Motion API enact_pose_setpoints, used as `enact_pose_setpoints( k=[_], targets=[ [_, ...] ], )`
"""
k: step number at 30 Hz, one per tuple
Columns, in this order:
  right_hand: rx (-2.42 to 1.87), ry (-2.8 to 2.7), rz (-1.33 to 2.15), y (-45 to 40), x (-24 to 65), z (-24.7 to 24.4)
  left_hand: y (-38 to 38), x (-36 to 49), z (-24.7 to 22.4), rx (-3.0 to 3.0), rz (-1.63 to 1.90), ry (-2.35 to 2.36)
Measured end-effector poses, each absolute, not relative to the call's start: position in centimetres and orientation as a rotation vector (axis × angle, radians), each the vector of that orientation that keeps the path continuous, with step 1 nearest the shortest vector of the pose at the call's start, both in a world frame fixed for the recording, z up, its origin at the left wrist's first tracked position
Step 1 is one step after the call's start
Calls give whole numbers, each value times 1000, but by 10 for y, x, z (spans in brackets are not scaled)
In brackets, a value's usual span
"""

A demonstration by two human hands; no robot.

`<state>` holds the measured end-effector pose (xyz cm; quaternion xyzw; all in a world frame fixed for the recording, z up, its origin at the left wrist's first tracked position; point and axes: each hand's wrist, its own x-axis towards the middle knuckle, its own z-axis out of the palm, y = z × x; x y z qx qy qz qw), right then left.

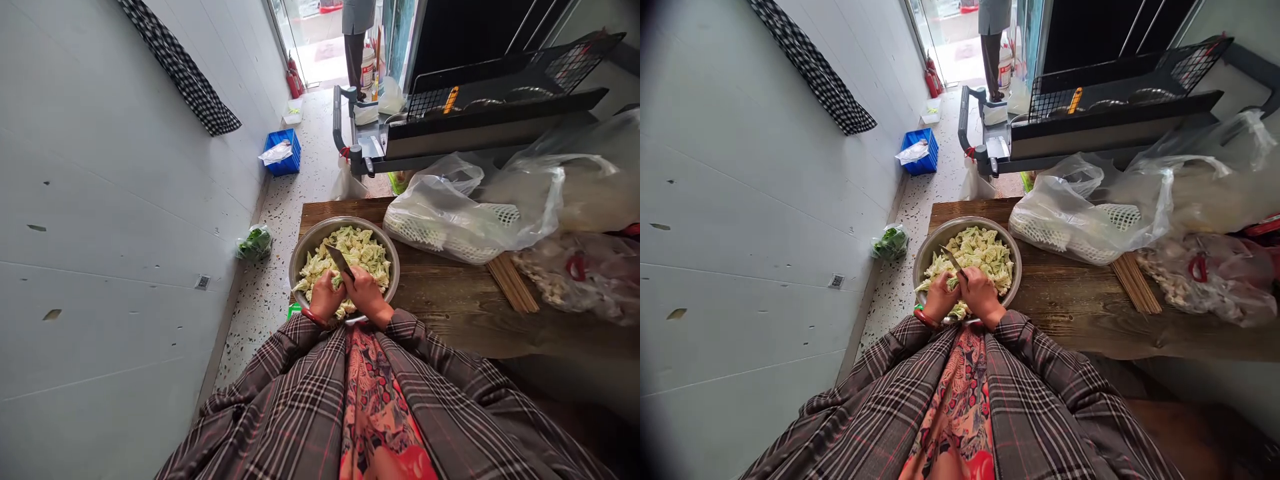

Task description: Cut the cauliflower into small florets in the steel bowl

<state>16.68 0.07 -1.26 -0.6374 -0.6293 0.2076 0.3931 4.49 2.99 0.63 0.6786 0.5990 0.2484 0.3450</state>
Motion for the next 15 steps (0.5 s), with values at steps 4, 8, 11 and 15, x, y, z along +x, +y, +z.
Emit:
enact_pose_setpoints(
  k=[4,8,11,15],
  targets=[
    [-1654,-1519,574,7,163,-21,28,42,4,1912,550,1603],
    [-1697,-1430,541,16,163,-21,19,47,1,2014,432,1433],
    [-1621,-1460,505,24,170,-16,19,51,2,1904,484,1378],
    [-1581,-1395,513,28,189,-12,28,41,10,1544,698,1256]
  ],
)
